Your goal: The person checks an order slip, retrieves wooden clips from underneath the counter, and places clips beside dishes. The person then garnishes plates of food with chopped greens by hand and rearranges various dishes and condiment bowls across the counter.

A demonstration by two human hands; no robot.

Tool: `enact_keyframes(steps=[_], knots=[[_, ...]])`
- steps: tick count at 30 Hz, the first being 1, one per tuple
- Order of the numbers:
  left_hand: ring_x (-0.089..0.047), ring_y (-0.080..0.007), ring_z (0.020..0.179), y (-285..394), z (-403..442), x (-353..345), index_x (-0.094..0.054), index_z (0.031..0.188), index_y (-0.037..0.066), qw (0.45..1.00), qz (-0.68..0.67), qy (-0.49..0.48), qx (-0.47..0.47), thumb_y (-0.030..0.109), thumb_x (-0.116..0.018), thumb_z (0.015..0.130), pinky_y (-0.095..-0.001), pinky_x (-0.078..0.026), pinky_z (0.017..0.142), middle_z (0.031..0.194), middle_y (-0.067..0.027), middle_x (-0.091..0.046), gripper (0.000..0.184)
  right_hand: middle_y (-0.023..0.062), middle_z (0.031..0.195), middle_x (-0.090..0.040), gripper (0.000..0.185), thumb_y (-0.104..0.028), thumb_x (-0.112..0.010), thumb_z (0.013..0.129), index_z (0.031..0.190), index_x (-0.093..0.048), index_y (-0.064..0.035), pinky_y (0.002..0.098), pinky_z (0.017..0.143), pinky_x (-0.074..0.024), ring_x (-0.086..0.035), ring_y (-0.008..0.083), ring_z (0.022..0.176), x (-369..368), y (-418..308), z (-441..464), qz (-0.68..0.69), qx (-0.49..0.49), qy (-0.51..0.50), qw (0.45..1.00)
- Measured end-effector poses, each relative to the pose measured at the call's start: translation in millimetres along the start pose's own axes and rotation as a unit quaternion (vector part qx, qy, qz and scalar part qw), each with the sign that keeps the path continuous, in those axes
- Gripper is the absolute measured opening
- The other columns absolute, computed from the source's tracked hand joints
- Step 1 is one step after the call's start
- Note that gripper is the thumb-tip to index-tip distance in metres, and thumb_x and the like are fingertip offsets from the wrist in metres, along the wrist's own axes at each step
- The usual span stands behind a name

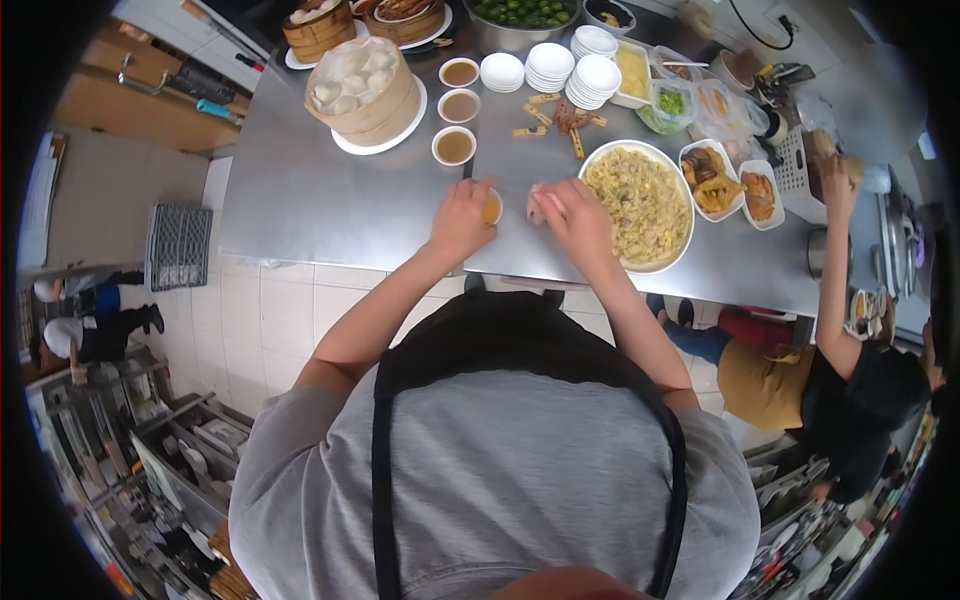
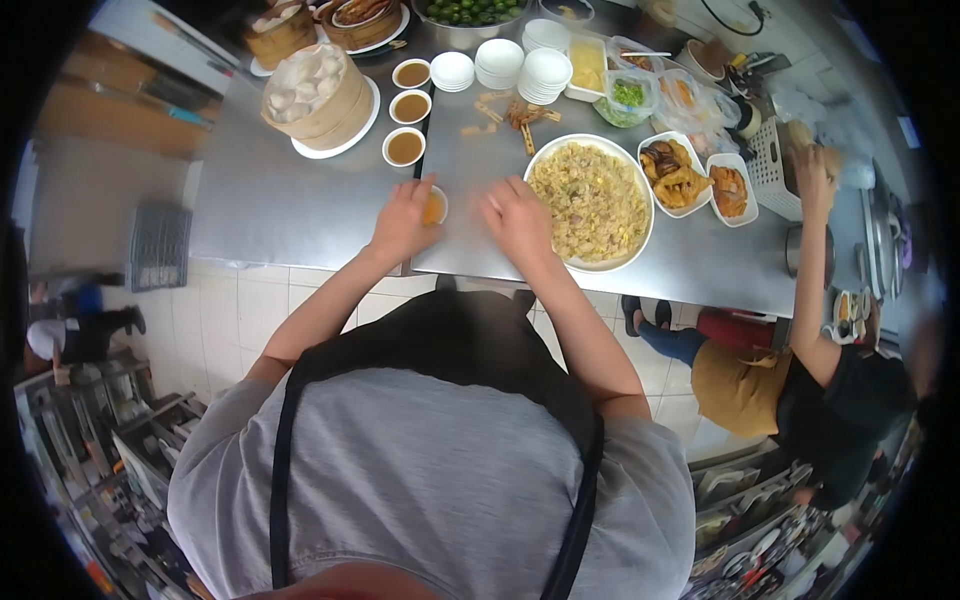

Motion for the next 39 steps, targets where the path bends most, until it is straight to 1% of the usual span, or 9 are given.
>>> enact_keyframes(steps=[4, 6, 11, 13, 20, 27, 33, 37, 39], knots=[[-0.042, -0.0307, 0.102, -24, 3, 23, -0.033, 0.123, 0.005, 1.0, 0.012, -0.003, 0.015, 0.015, -0.066, 0.057, -0.0376, -0.041, 0.082, 0.108, -0.0148, -0.044, 0.074, 0.0062, 0.078, -0.054, 0.013, -0.015, -0.059, 0.068, 0.078, -0.059, -0.0071, 0.0366, 0.061, -0.0443, -0.054, 0.0237, 0.077, -26, -7, 13, -0.043, -0.005, 0.035, 0.998], [-0.041, -0.0309, 0.102, -34, 3, 32, -0.033, 0.123, 0.005, 1.0, 0.007, -0.001, -0.001, 0.015, -0.066, 0.058, -0.0377, -0.041, 0.082, 0.109, -0.0153, -0.044, 0.074, 0.0075, 0.093, -0.056, 0.018, -0.022, -0.059, 0.071, 0.086, -0.06, -0.0109, 0.0363, 0.07, -0.0431, -0.054, 0.0258, 0.08, -45, 1, 27, -0.096, 0.024, -0.095, 0.991], [-0.042, -0.0318, 0.102, -49, 5, 47, -0.034, 0.121, 0.004, 0.999, 0.014, 0.013, -0.041, 0.016, -0.064, 0.059, -0.0386, -0.04, 0.082, 0.108, -0.0155, -0.044, 0.07, 0.0092, 0.106, -0.048, 0.045, -0.024, -0.065, 0.062, 0.105, -0.054, -0.0157, 0.0392, 0.079, -0.0407, -0.045, 0.0286, 0.101, -82, 52, 88, -0.251, -0.009, -0.038, 0.967], [-0.043, -0.0317, 0.1, -47, 6, 48, -0.036, 0.12, 0.005, 0.999, 0.006, 0.023, -0.026, 0.015, -0.065, 0.058, -0.0387, -0.04, 0.082, 0.108, -0.0158, -0.045, 0.069, 0.009, 0.106, -0.047, 0.046, -0.026, -0.066, 0.063, 0.104, -0.053, -0.0131, 0.0393, 0.079, -0.0411, -0.045, 0.0281, 0.101, -87, 74, 110, -0.25, 0.048, -0.039, 0.966], [-0.043, -0.0323, 0.097, -51, 13, 50, -0.038, 0.118, 0.004, 0.997, 0.018, 0.015, -0.078, 0.014, -0.064, 0.057, -0.0385, -0.039, 0.082, 0.107, -0.0164, -0.046, 0.068, 0.0074, 0.093, -0.051, 0.017, -0.021, -0.057, 0.071, 0.083, -0.06, -0.009, 0.0337, 0.07, -0.0464, -0.053, 0.0244, 0.09, -103, 95, 109, -0.275, -0.008, -0.097, 0.957], [-0.043, -0.0328, 0.096, -43, 36, 48, -0.038, 0.118, 0.003, 0.995, 0.016, 0.001, -0.103, 0.012, -0.066, 0.055, -0.0383, -0.037, 0.084, 0.105, -0.0178, -0.047, 0.07, 0.0101, 0.091, -0.051, 0.018, -0.016, -0.055, 0.071, 0.086, -0.057, -0.0081, 0.036, 0.071, -0.0464, -0.053, 0.0263, 0.086, -95, 95, 116, -0.301, 0.004, -0.136, 0.944], [-0.043, -0.0336, 0.096, -28, 50, 46, -0.04, 0.117, 0.004, 0.994, 0.006, 0.008, -0.106, 0.013, -0.067, 0.055, -0.0395, -0.037, 0.083, 0.105, -0.017, -0.047, 0.068, 0.0138, 0.091, -0.054, 0.028, -0.02, -0.06, 0.068, 0.092, -0.056, -0.006, 0.0359, 0.069, -0.0469, -0.056, 0.0262, 0.084, -28, 85, 123, -0.149, -0.024, 0.03, 0.988], [-0.043, -0.0348, 0.098, -26, 60, 39, -0.04, 0.118, 0.004, 0.995, 0.002, 0.013, -0.103, 0.015, -0.067, 0.055, -0.0404, -0.038, 0.084, 0.108, -0.0169, -0.046, 0.069, 0.0209, 0.079, -0.058, 0.035, -0.017, -0.055, 0.07, 0.102, -0.052, -0.0039, 0.041, 0.067, -0.046, -0.057, 0.0323, 0.076, 70, 131, 182, -0.146, -0.11, 0.205, 0.962], [-0.042, -0.0352, 0.1, -21, 62, 41, -0.039, 0.118, 0.003, 0.997, 0.014, -0.001, -0.078, 0.015, -0.067, 0.055, -0.04, -0.038, 0.085, 0.111, -0.0169, -0.044, 0.07, 0.0213, 0.082, -0.059, 0.045, -0.015, -0.053, 0.068, 0.111, -0.046, -0.0036, 0.0419, 0.068, -0.0457, -0.057, 0.0341, 0.077, 116, 156, 218, -0.17, -0.224, 0.196, 0.94]])
Point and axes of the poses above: each hand's wrist, its own z-axis towards the middle knuckle, its own x-axis out of the back of the hand, y = z × x, the point moved 2 cm from there along z, towards the middle knuckle
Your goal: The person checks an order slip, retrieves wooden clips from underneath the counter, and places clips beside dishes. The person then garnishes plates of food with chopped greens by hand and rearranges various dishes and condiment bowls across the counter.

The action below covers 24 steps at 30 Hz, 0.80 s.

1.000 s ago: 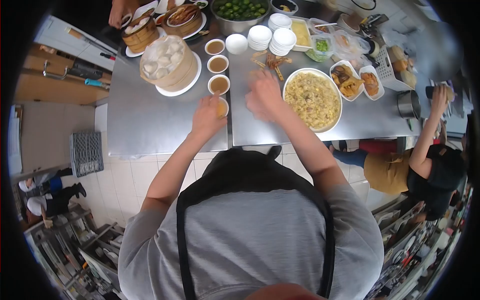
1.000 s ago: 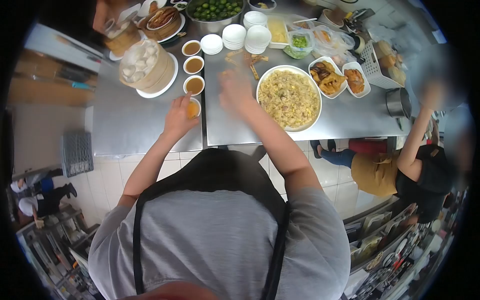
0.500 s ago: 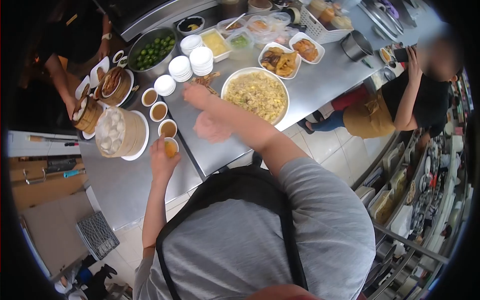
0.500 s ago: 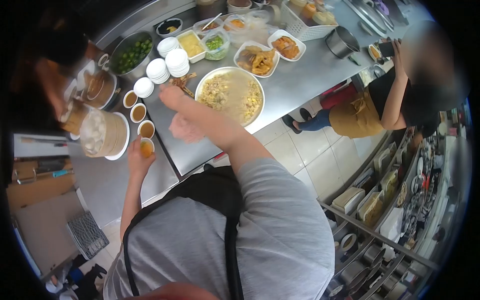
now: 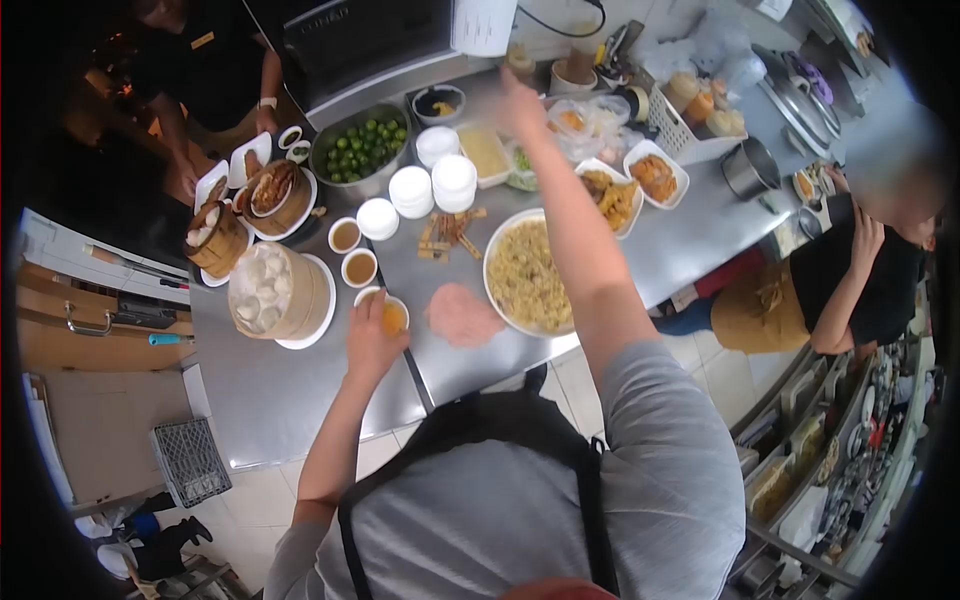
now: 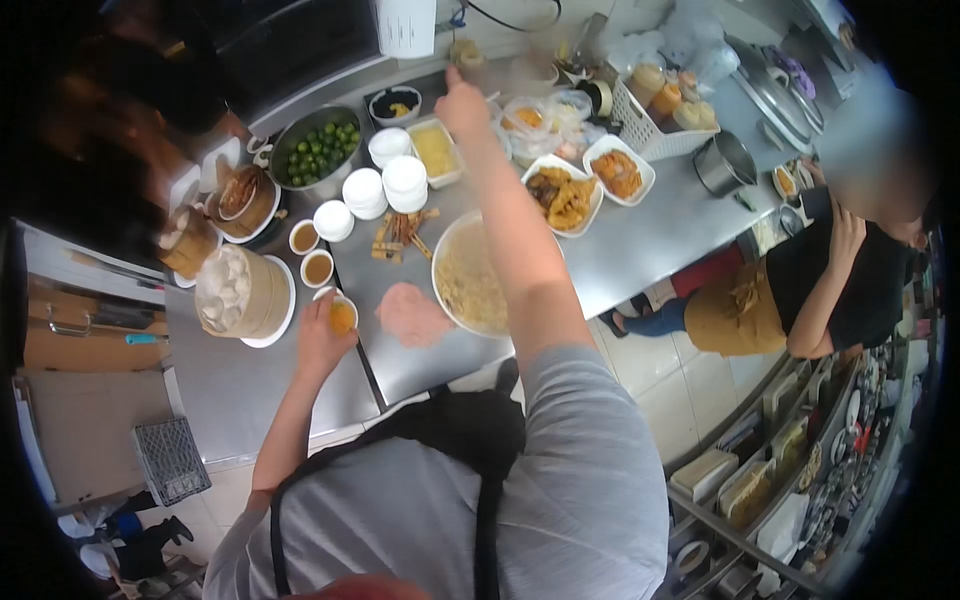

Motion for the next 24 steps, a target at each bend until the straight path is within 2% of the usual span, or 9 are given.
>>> enact_keyframes(steps=[5, 8, 11, 13, 15, 17, 18, 20, 24], knots=[[-0.042, -0.0352, 0.101, 6, 1, -2, -0.039, 0.118, 0.003, 1.0, -0.009, 0.011, 0.01, 0.014, -0.066, 0.055, -0.0398, -0.038, 0.085, 0.111, -0.0172, -0.044, 0.069, 0.0155, 0.092, -0.06, 0.052, -0.02, -0.05, 0.068, 0.118, -0.039, -0.0095, 0.0366, 0.077, -0.0449, -0.057, 0.026, 0.089, -60, 59, 102, -0.022, -0.041, -0.111, 0.993], [-0.043, -0.0345, 0.099, 4, 3, -2, -0.04, 0.117, 0.003, 0.999, -0.011, 0.031, 0.005, 0.013, -0.065, 0.056, -0.0395, -0.038, 0.084, 0.109, -0.0173, -0.046, 0.067, 0.0155, 0.101, -0.056, 0.035, -0.027, -0.048, 0.074, 0.102, -0.055, -0.0063, 0.0386, 0.08, -0.0435, -0.054, 0.0279, 0.095, -54, 50, 95, -0.147, -0.004, -0.189, 0.971], [-0.044, -0.0332, 0.097, -3, 5, -7, -0.04, 0.117, 0.003, 0.999, -0.006, 0.05, 0.012, 0.014, -0.064, 0.056, -0.0388, -0.038, 0.083, 0.106, -0.0169, -0.048, 0.066, 0.01, 0.072, -0.062, 0.033, -0.024, -0.057, 0.071, 0.1, -0.057, -0.0067, 0.031, 0.062, -0.0474, -0.06, 0.0181, 0.067, -12, 7, 24, 0.164, -0.075, -0.162, 0.97], [-0.044, -0.0327, 0.097, -5, 14, -1, -0.041, 0.117, 0.003, 0.999, -0.002, 0.045, 0.03, 0.015, -0.064, 0.056, -0.0385, -0.038, 0.083, 0.105, -0.0167, -0.048, 0.066, 0.0076, 0.068, -0.061, 0.031, -0.02, -0.058, 0.072, 0.099, -0.058, -0.0053, 0.0259, 0.052, -0.0464, -0.057, 0.0113, 0.056, -35, -4, -21, 0.213, 0.035, -0.311, 0.925], [-0.044, -0.0322, 0.097, -6, 21, 0, -0.041, 0.116, 0.003, 0.999, -0.007, 0.048, 0.022, 0.016, -0.063, 0.057, -0.0381, -0.038, 0.083, 0.105, -0.0165, -0.048, 0.065, 0.0073, 0.065, -0.06, 0.027, -0.02, -0.058, 0.072, 0.096, -0.059, -0.0078, 0.0262, 0.055, -0.0459, -0.058, 0.0145, 0.06, -38, -32, -89, 0.198, 0.115, -0.414, 0.881], [-0.044, -0.0317, 0.097, -7, 28, -1, -0.04, 0.117, 0.004, 0.998, 0.001, 0.048, 0.029, 0.016, -0.065, 0.057, -0.0375, -0.039, 0.083, 0.106, -0.0162, -0.048, 0.067, 0.011, 0.082, -0.06, 0.018, -0.018, -0.054, 0.073, 0.086, -0.062, -0.0079, 0.0357, 0.066, -0.0468, -0.058, 0.0232, 0.078, -50, -60, -133, -0.049, 0.191, -0.482, 0.854], [-0.045, -0.0311, 0.097, -7, 32, -1, -0.04, 0.118, 0.004, 0.998, 0.009, 0.05, 0.031, 0.016, -0.067, 0.057, -0.0368, -0.039, 0.083, 0.106, -0.016, -0.048, 0.068, 0.011, 0.082, -0.06, 0.018, -0.018, -0.054, 0.073, 0.086, -0.062, -0.0079, 0.0357, 0.066, -0.0468, -0.058, 0.0232, 0.078, -64, -61, -146, -0.047, 0.192, -0.483, 0.853], [-0.044, -0.0309, 0.098, -7, 39, -1, -0.04, 0.118, 0.004, 0.998, 0.008, 0.048, 0.027, 0.017, -0.066, 0.057, -0.0368, -0.039, 0.083, 0.107, -0.0157, -0.048, 0.068, 0.0126, 0.093, -0.055, 0.021, -0.017, -0.053, 0.073, 0.091, -0.059, -0.008, 0.0398, 0.068, -0.0463, -0.054, 0.0277, 0.089, -91, -56, -172, -0.096, 0.279, -0.34, 0.893], [-0.043, -0.0304, 0.102, -8, 56, -12, -0.038, 0.119, 0.005, 0.999, 0.023, 0.035, 0.004, 0.02, -0.065, 0.059, -0.0369, -0.038, 0.086, 0.109, -0.0147, -0.047, 0.068, 0.0139, 0.097, -0.048, 0.025, -0.016, -0.053, 0.073, 0.096, -0.055, -0.0074, 0.0412, 0.068, -0.0467, -0.05, 0.0308, 0.094, -110, -51, -190, -0.135, 0.326, -0.285, 0.891]])
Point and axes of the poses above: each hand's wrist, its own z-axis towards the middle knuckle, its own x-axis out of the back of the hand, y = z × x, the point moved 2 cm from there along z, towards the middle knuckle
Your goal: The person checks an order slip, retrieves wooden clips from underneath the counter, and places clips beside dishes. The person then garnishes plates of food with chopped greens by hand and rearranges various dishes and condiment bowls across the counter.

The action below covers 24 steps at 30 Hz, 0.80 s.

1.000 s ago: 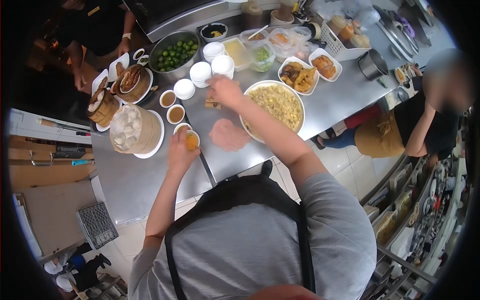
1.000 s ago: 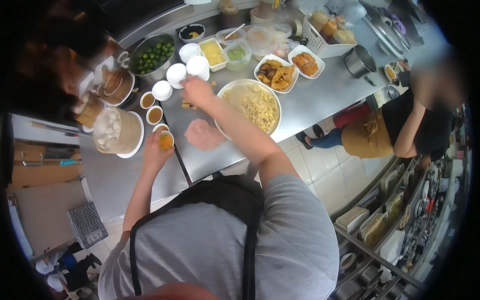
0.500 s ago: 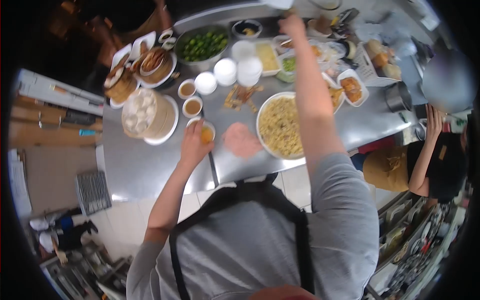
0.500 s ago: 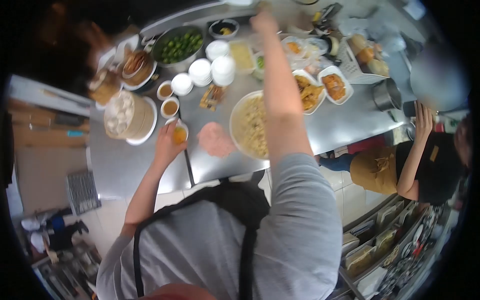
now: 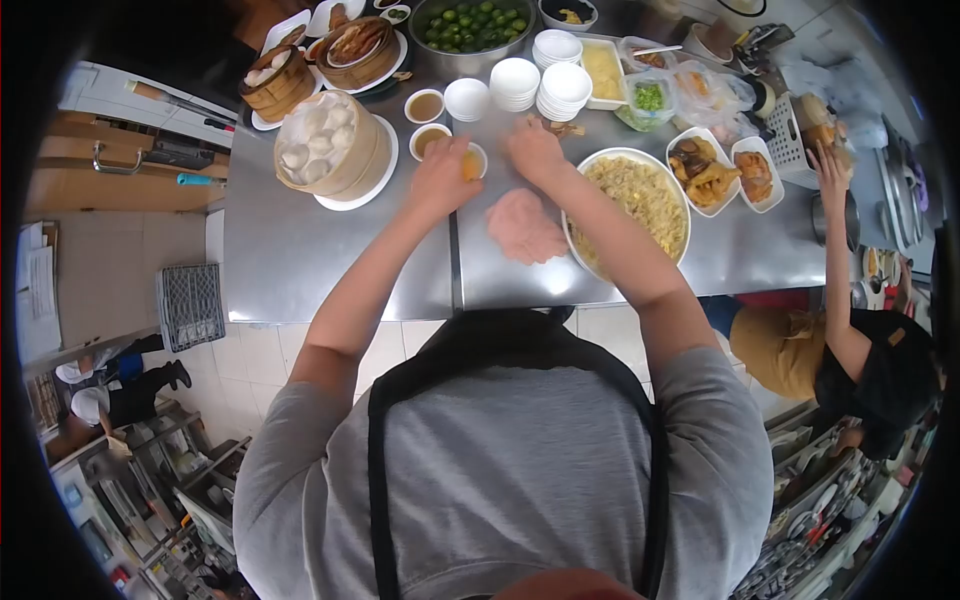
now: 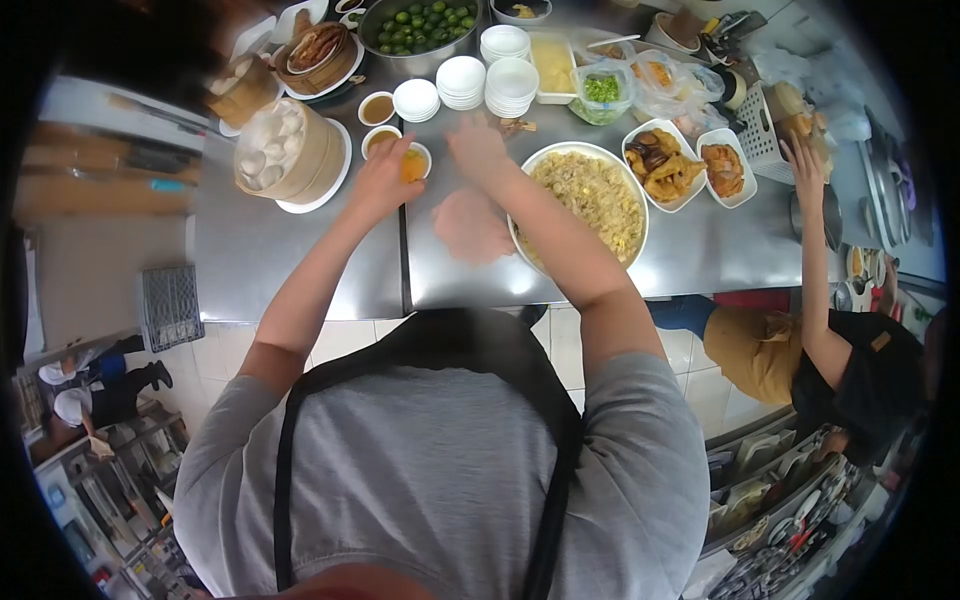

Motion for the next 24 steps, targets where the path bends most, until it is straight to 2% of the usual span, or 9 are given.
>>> enact_keyframes(steps=[9, 11, 12, 13, 15, 16, 22, 23, 24], knots=[[-0.043, -0.0312, 0.102, -5, 29, -40, -0.037, 0.119, 0.005, 0.997, 0.036, -0.063, -0.016, 0.021, -0.065, 0.061, -0.0377, -0.037, 0.086, 0.11, -0.0152, -0.047, 0.067, 0.0108, 0.085, -0.054, 0.023, -0.005, -0.057, 0.066, 0.089, -0.055, -0.0084, 0.0347, 0.069, -0.0454, -0.053, 0.0277, 0.083, 0, 17, -30, 0.12, -0.037, 0.062, 0.99], [-0.044, -0.0313, 0.102, 1, 29, -33, -0.04, 0.117, 0.004, 0.997, 0.031, -0.066, -0.016, 0.019, -0.065, 0.063, -0.0374, -0.037, 0.087, 0.11, -0.0161, -0.048, 0.061, 0.01, 0.079, -0.056, 0.028, -0.006, -0.061, 0.066, 0.094, -0.054, -0.0081, 0.0318, 0.069, -0.0447, -0.055, 0.0265, 0.075, 13, 23, -33, 0.313, -0.123, 0.059, 0.94], [-0.043, -0.0316, 0.102, 3, 28, -28, -0.043, 0.116, 0.003, 0.999, 0.006, -0.015, -0.039, 0.017, -0.064, 0.064, -0.0375, -0.037, 0.087, 0.109, -0.017, -0.049, 0.058, 0.0128, 0.078, -0.061, 0.034, -0.024, -0.06, 0.071, 0.099, -0.055, -0.006, 0.0333, 0.063, -0.0472, -0.059, 0.0261, 0.067, 12, 27, -33, 0.343, -0.136, 0.084, 0.926], [-0.043, -0.0319, 0.102, 5, 28, -23, -0.045, 0.114, 0.002, 0.997, -0.018, 0.037, -0.063, 0.016, -0.064, 0.065, -0.0376, -0.037, 0.087, 0.108, -0.0178, -0.05, 0.054, 0.0128, 0.078, -0.061, 0.034, -0.024, -0.06, 0.071, 0.099, -0.055, -0.006, 0.0333, 0.063, -0.0472, -0.059, 0.0261, 0.067, 11, 29, -33, 0.344, -0.142, 0.086, 0.924], [-0.049, -0.0281, 0.098, 14, 23, -19, -0.048, 0.111, 0.001, 0.997, -0.031, 0.045, -0.051, 0.014, -0.06, 0.071, -0.0355, -0.04, 0.083, 0.105, -0.0153, -0.053, 0.044, 0.0095, 0.079, -0.061, 0.034, -0.023, -0.063, 0.07, 0.099, -0.056, -0.0066, 0.0302, 0.06, -0.0471, -0.059, 0.0193, 0.067, 13, 35, -34, 0.554, -0.2, 0.088, 0.803], [-0.052, -0.0251, 0.094, 20, 21, -20, -0.048, 0.112, 0.002, 0.985, -0.168, -0.022, -0.017, 0.014, -0.059, 0.074, -0.0342, -0.042, 0.08, 0.103, -0.0126, -0.054, 0.042, 0.0056, 0.086, -0.059, 0.034, -0.012, -0.064, 0.071, 0.102, -0.052, -0.0037, 0.0233, 0.067, -0.044, -0.054, 0.0097, 0.079, 20, 31, -36, 0.59, -0.242, 0.057, 0.768], [-0.056, -0.0193, 0.087, 30, 11, -28, -0.048, 0.108, 0.0, 0.792, -0.566, -0.182, 0.144, 0.012, -0.051, 0.081, -0.0309, -0.046, 0.077, 0.099, -0.0096, -0.056, 0.03, 0.0042, 0.081, -0.06, 0.024, -0.019, -0.059, 0.077, 0.095, -0.059, -0.0033, 0.0219, 0.064, -0.045, -0.055, 0.0101, 0.071, 24, 9, -37, 0.679, -0.262, 0.028, 0.685], [-0.056, -0.0202, 0.089, 25, 9, -30, -0.048, 0.107, -0.002, 0.724, -0.636, -0.191, 0.185, 0.01, -0.049, 0.082, -0.0312, -0.046, 0.078, 0.098, -0.0111, -0.056, 0.027, 0.0042, 0.081, -0.06, 0.024, -0.019, -0.059, 0.077, 0.095, -0.059, -0.0033, 0.0219, 0.064, -0.045, -0.055, 0.0101, 0.071, 17, 17, -32, 0.68, -0.262, 0.027, 0.685], [-0.056, -0.0202, 0.089, 20, 6, -31, -0.048, 0.107, -0.002, 0.724, -0.636, -0.189, 0.187, 0.01, -0.049, 0.082, -0.0312, -0.046, 0.078, 0.098, -0.0111, -0.056, 0.027, 0.0099, 0.083, -0.06, 0.025, -0.023, -0.057, 0.075, 0.093, -0.06, -0.0056, 0.0269, 0.065, -0.0457, -0.058, 0.0187, 0.072, 20, 24, -24, 0.554, -0.238, 0.062, 0.795]])
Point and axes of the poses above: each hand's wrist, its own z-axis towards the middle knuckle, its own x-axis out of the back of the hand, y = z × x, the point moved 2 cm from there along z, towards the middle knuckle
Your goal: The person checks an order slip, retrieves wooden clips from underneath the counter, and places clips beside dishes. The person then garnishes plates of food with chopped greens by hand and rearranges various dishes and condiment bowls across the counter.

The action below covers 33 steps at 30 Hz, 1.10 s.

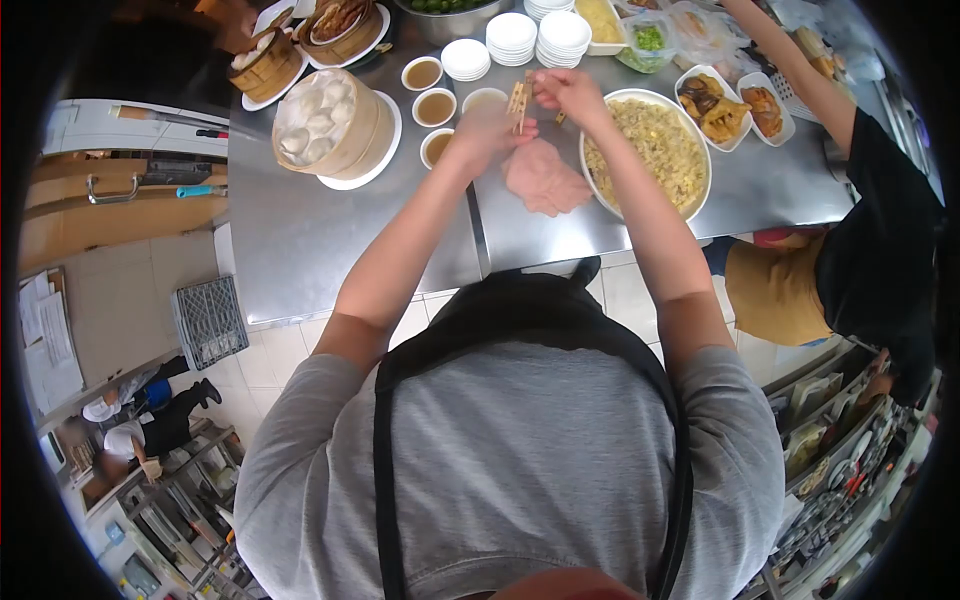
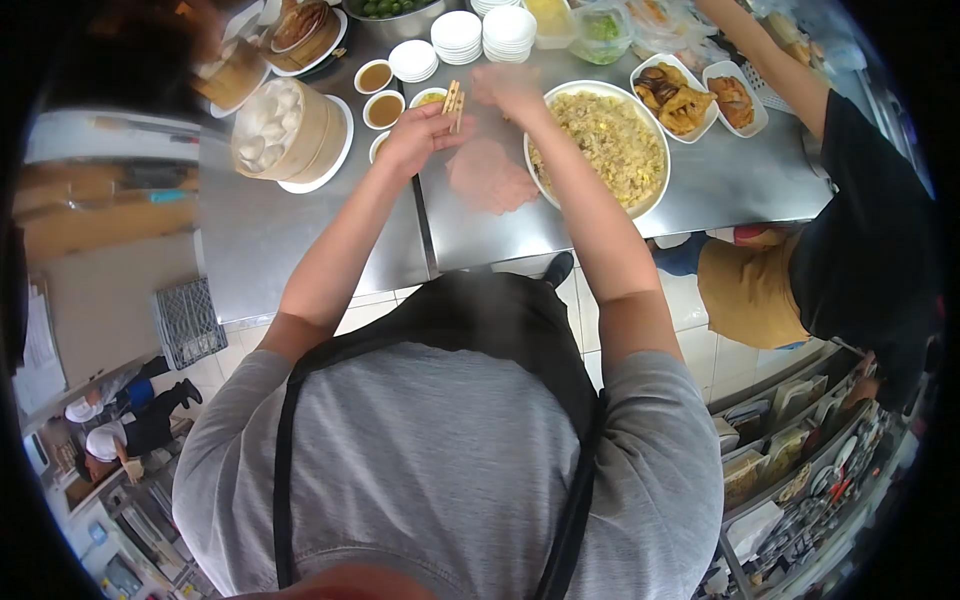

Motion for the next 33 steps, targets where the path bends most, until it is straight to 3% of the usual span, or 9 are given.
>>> enact_keyframes(steps=[2, 8, 15, 18, 20, 21, 30, 32, 33], knots=[[-0.056, -0.0213, 0.091, -4, -3, 11, -0.047, 0.104, -0.004, 0.999, -0.053, -0.006, 0.007, 0.007, -0.047, 0.082, -0.0305, -0.046, 0.08, 0.098, -0.0133, -0.056, 0.024, 0.0175, 0.083, -0.059, 0.025, -0.024, -0.048, 0.075, 0.086, -0.062, -0.0076, 0.0346, 0.065, -0.047, -0.058, 0.0305, 0.076, 3, 0, 7, -0.221, 0.079, 0.073, 0.969], [-0.056, -0.021, 0.09, -4, -38, 31, -0.047, 0.105, -0.003, 0.999, -0.049, 0.007, -0.014, 0.009, -0.045, 0.084, -0.0299, -0.046, 0.079, 0.097, -0.0143, -0.056, 0.024, 0.0117, 0.078, -0.058, 0.014, -0.012, -0.048, 0.072, 0.075, -0.059, -0.0041, 0.0358, 0.066, -0.0471, -0.058, 0.0267, 0.074, -35, 20, 19, -0.58, 0.212, 0.11, 0.779], [-0.057, -0.0179, 0.082, -24, -59, 24, -0.051, 0.103, 0.002, 0.993, 0.118, -0.005, 0.015, 0.012, -0.046, 0.084, -0.0282, -0.046, 0.073, 0.096, -0.0104, -0.058, 0.023, 0.0093, 0.08, -0.057, 0.01, -0.012, -0.049, 0.07, 0.07, -0.058, -0.0074, 0.0348, 0.064, -0.0473, -0.056, 0.0255, 0.082, -19, -13, -5, -0.561, 0.112, 0.065, 0.818], [-0.054, -0.0222, 0.087, -29, -51, 2, -0.055, 0.097, 0.003, 0.928, 0.358, 0.0, -0.104, 0.011, -0.049, 0.079, -0.0309, -0.044, 0.077, 0.098, -0.0101, -0.058, 0.021, 0.0107, 0.085, -0.06, 0.021, -0.016, -0.049, 0.073, 0.084, -0.062, -0.0039, 0.0393, 0.069, -0.0465, -0.058, 0.0276, 0.082, -11, -8, 3, -0.554, 0.226, -0.028, 0.801], [-0.051, -0.0272, 0.094, -25, -48, -13, -0.058, 0.096, 0.003, 0.764, 0.537, -0.053, -0.355, 0.003, -0.055, 0.07, -0.0333, -0.041, 0.081, 0.098, -0.0115, -0.057, 0.027, 0.0074, 0.083, -0.06, 0.014, -0.015, -0.05, 0.071, 0.078, -0.062, -0.0119, 0.0381, 0.069, -0.0461, -0.057, 0.0266, 0.08, -1, 9, 19, -0.585, 0.15, -0.043, 0.796], [-0.051, -0.0272, 0.094, -28, -47, -13, -0.058, 0.096, 0.003, 0.763, 0.537, -0.052, -0.356, 0.003, -0.055, 0.07, -0.0333, -0.041, 0.081, 0.098, -0.0115, -0.057, 0.027, 0.004, 0.081, -0.06, 0.013, -0.014, -0.052, 0.069, 0.072, -0.063, -0.02, 0.037, 0.069, -0.0458, -0.057, 0.0256, 0.078, 6, 22, 29, -0.611, 0.074, -0.057, 0.786], [-0.051, -0.027, 0.091, -61, -56, 12, -0.055, 0.101, 0.002, 0.789, 0.527, -0.035, -0.314, 0.005, -0.054, 0.071, -0.0332, -0.041, 0.08, 0.097, -0.0124, -0.056, 0.031, 0.0095, 0.077, -0.062, 0.019, -0.015, -0.049, 0.074, 0.086, -0.063, -0.0175, 0.0375, 0.067, -0.0458, -0.058, 0.0276, 0.08, 45, -3, 4, -0.552, 0.026, 0.094, 0.828], [-0.056, -0.0201, 0.082, -47, -49, 17, -0.055, 0.1, 0.003, 0.901, 0.432, -0.018, -0.043, 0.011, -0.049, 0.08, -0.0307, -0.045, 0.072, 0.094, -0.0084, -0.058, 0.022, 0.0104, 0.076, -0.061, 0.018, -0.017, -0.05, 0.075, 0.088, -0.063, -0.0155, 0.0361, 0.066, -0.0455, -0.059, 0.026, 0.075, 51, -14, -13, -0.478, 0.051, 0.153, 0.863], [-0.056, -0.0201, 0.082, -39, -44, 18, -0.055, 0.1, 0.003, 0.9, 0.433, -0.019, -0.042, 0.011, -0.049, 0.08, -0.0307, -0.045, 0.072, 0.094, -0.0084, -0.058, 0.022, 0.0112, 0.074, -0.061, 0.018, -0.02, -0.051, 0.076, 0.089, -0.062, -0.0135, 0.0346, 0.064, -0.0453, -0.059, 0.0244, 0.071, 54, -17, -20, -0.399, 0.077, 0.209, 0.89]])
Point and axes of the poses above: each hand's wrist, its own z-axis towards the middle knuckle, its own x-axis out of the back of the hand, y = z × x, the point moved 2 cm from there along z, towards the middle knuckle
